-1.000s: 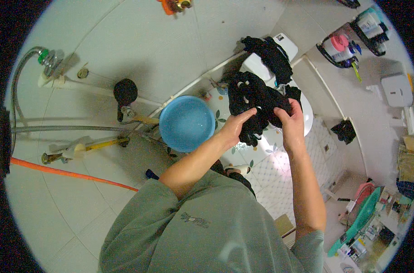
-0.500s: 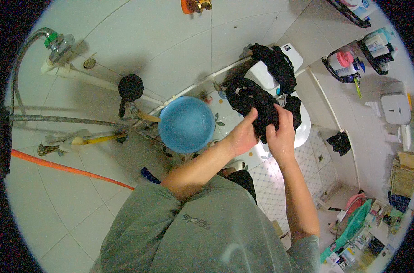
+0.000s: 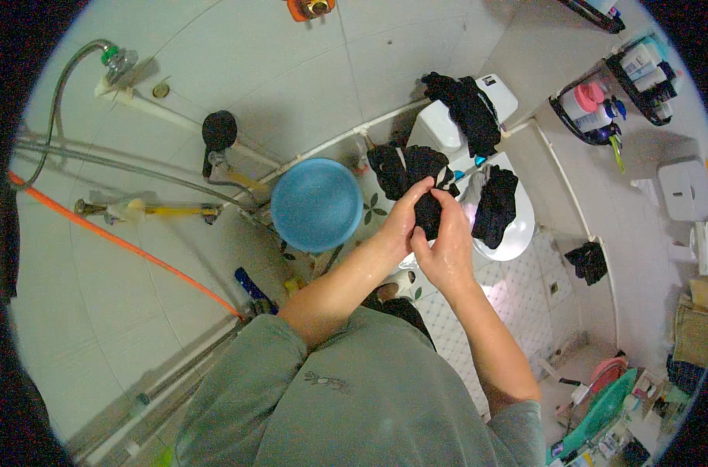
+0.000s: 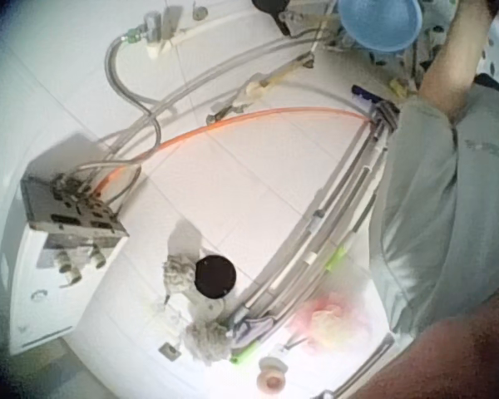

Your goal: The person washes clothes by scrubbing and wringing them out by hand in a basin of water, places washed garments onto the toilet, and scrubs additional clothing in the basin.

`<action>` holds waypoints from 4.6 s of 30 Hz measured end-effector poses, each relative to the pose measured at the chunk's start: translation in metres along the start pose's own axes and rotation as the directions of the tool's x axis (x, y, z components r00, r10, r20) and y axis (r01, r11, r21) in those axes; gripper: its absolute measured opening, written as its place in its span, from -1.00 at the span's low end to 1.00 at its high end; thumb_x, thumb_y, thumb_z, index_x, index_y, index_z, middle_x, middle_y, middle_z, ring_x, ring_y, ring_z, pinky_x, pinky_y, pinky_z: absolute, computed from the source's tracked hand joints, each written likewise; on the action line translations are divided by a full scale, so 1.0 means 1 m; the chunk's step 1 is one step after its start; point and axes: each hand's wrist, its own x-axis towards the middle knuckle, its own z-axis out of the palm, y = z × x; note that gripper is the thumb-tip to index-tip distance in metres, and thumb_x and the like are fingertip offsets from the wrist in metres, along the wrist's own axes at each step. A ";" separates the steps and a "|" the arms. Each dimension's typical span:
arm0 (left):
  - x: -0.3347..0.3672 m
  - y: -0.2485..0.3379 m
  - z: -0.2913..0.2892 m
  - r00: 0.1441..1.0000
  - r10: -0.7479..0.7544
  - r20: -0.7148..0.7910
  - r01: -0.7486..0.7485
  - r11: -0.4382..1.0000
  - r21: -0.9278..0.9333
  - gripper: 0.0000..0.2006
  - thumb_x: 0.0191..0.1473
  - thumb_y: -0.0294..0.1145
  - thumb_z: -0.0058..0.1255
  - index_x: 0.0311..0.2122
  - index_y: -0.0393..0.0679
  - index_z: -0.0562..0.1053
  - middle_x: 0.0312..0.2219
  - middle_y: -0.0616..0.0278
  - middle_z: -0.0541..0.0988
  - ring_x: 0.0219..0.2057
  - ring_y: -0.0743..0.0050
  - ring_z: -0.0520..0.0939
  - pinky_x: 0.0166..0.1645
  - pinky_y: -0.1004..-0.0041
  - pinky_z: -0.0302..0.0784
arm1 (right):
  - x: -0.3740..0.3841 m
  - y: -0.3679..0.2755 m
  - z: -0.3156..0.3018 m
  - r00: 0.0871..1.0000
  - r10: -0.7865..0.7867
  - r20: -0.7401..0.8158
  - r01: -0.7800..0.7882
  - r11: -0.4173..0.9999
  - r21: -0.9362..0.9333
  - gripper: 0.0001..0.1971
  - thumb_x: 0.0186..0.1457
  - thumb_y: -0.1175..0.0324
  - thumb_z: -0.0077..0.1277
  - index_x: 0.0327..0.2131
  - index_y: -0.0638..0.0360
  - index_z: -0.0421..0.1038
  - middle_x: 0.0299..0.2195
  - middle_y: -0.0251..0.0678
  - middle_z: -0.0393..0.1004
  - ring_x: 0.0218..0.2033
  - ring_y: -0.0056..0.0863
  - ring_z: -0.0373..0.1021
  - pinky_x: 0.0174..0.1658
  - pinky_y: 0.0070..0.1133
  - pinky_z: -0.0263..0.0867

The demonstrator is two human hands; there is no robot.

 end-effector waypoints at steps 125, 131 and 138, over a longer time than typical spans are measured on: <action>-0.043 0.163 -0.164 0.805 0.575 -0.144 -0.465 0.763 0.450 -0.41 -0.04 0.03 0.19 -0.04 -0.22 0.37 -0.17 0.11 0.55 -0.08 0.27 0.54 0.03 0.36 0.40 | 0.208 -0.117 0.306 0.515 -0.141 0.846 0.524 0.832 -0.181 -0.73 -0.05 0.25 0.01 -0.37 0.28 0.50 -0.34 0.07 0.48 -0.31 -0.09 0.48 -0.16 -0.36 0.39; -0.088 0.198 -0.141 0.960 0.279 0.019 -0.275 0.929 0.247 -0.31 -0.08 0.05 0.25 0.05 -0.17 0.29 -0.17 0.18 0.53 -0.13 0.37 0.54 0.01 0.39 0.42 | 0.227 -0.129 0.247 0.349 0.237 0.907 -0.556 0.831 -0.004 -0.70 0.02 0.25 0.09 -0.22 0.22 0.40 -0.16 -0.26 0.48 -0.14 -0.48 0.37 0.01 -0.53 0.26; -0.077 0.172 -0.142 0.930 0.321 0.181 -0.368 0.801 0.473 -0.35 -0.10 0.14 0.22 -0.05 -0.18 0.41 -0.15 0.15 0.55 -0.10 0.30 0.53 0.05 0.32 0.40 | 0.202 -0.145 0.229 0.321 0.080 0.944 0.197 0.969 -0.149 -0.58 -0.20 0.23 0.23 -0.24 0.21 0.40 -0.37 -0.12 0.48 -0.32 -0.29 0.44 -0.15 -0.47 0.34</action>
